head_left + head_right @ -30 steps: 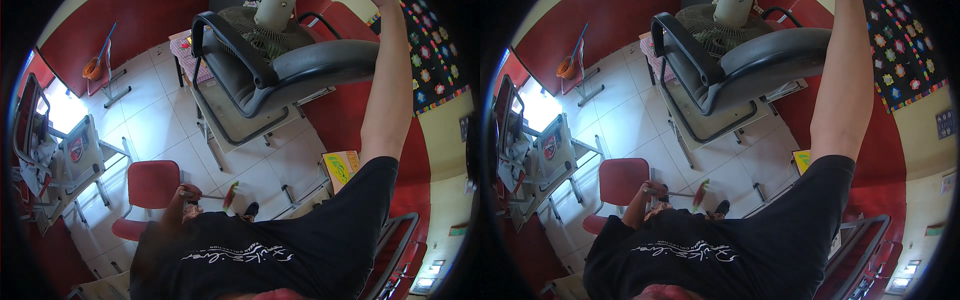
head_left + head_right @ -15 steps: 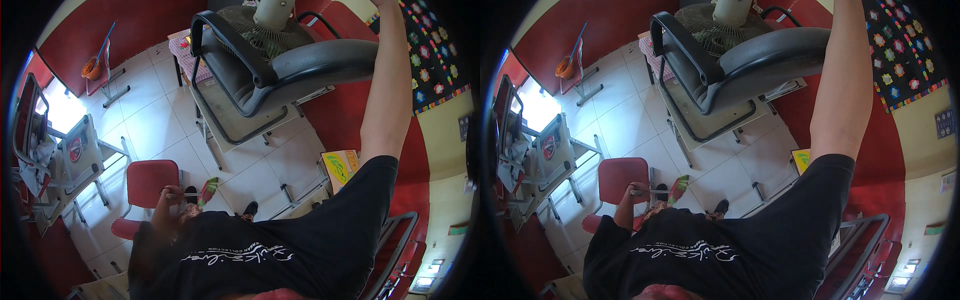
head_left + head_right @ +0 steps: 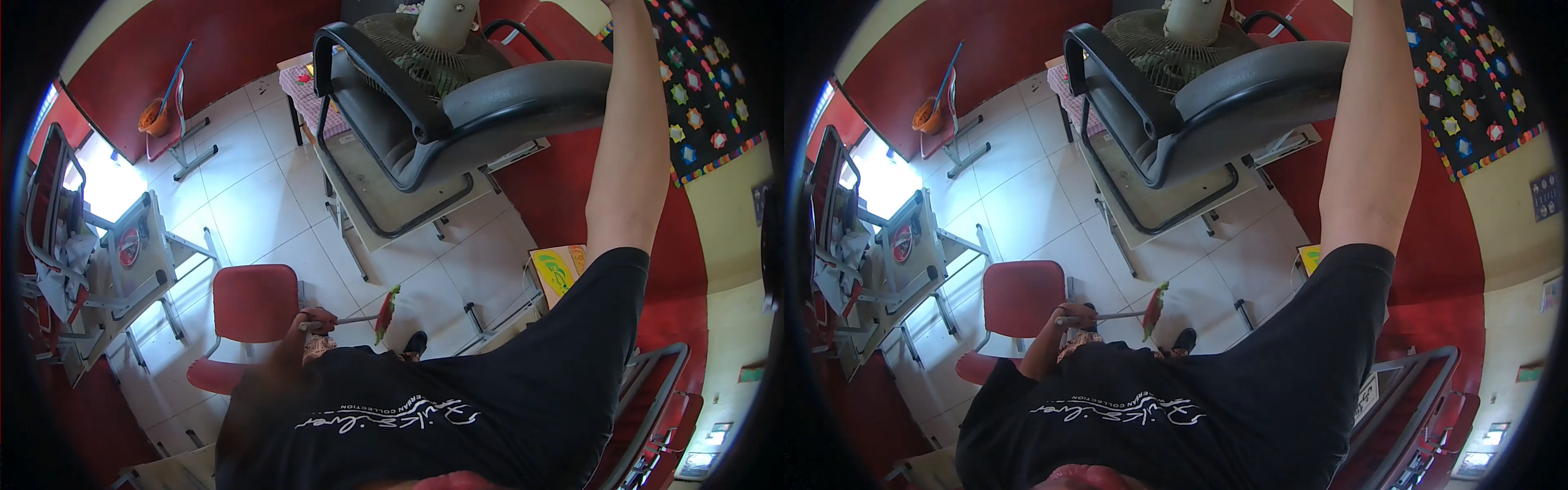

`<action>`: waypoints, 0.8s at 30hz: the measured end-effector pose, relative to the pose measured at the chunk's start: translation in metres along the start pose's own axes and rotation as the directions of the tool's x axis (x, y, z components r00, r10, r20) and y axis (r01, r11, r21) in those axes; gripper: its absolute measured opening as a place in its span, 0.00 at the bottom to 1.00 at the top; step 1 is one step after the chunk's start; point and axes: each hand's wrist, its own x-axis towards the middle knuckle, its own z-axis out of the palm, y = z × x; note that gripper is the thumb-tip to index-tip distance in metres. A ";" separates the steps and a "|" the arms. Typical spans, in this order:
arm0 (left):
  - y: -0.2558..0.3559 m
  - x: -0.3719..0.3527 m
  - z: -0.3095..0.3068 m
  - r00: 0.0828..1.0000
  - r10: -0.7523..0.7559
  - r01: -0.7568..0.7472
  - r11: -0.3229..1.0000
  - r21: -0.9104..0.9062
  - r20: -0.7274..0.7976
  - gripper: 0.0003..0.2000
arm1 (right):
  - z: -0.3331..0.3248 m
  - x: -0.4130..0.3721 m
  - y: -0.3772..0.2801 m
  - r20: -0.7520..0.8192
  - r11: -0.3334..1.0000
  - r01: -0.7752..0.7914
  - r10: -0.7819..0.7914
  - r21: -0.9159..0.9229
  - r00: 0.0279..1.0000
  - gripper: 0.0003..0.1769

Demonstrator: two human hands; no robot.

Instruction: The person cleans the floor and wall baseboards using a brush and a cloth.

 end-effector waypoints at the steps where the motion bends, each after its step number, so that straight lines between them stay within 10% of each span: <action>1: -0.008 0.006 0.000 0.998 -0.013 0.012 1.000 0.026 0.054 0.08 | 0.000 -0.001 0.000 -0.002 1.000 -0.004 0.004 -0.001 1.000 0.22; 9: -0.071 0.097 -0.028 0.824 -0.235 -0.137 0.801 0.582 0.516 0.09 | -0.001 0.001 0.004 -0.002 1.000 0.011 -0.011 -0.002 1.000 0.24; 18: -0.022 0.101 -0.037 0.703 -0.406 -0.255 0.623 0.740 0.584 0.09 | -0.011 0.020 0.009 0.091 1.000 -0.022 0.023 -0.009 0.996 0.27; 21: -0.006 0.102 -0.023 0.766 -0.163 -0.062 0.944 0.324 0.621 0.10 | -0.007 0.016 0.007 0.047 0.999 -0.032 0.032 -0.009 0.998 0.26; 24: 0.014 0.112 0.029 0.637 -0.558 0.589 0.798 0.130 0.532 0.09 | -0.008 0.010 0.007 0.059 0.999 0.007 -0.004 -0.042 0.998 0.27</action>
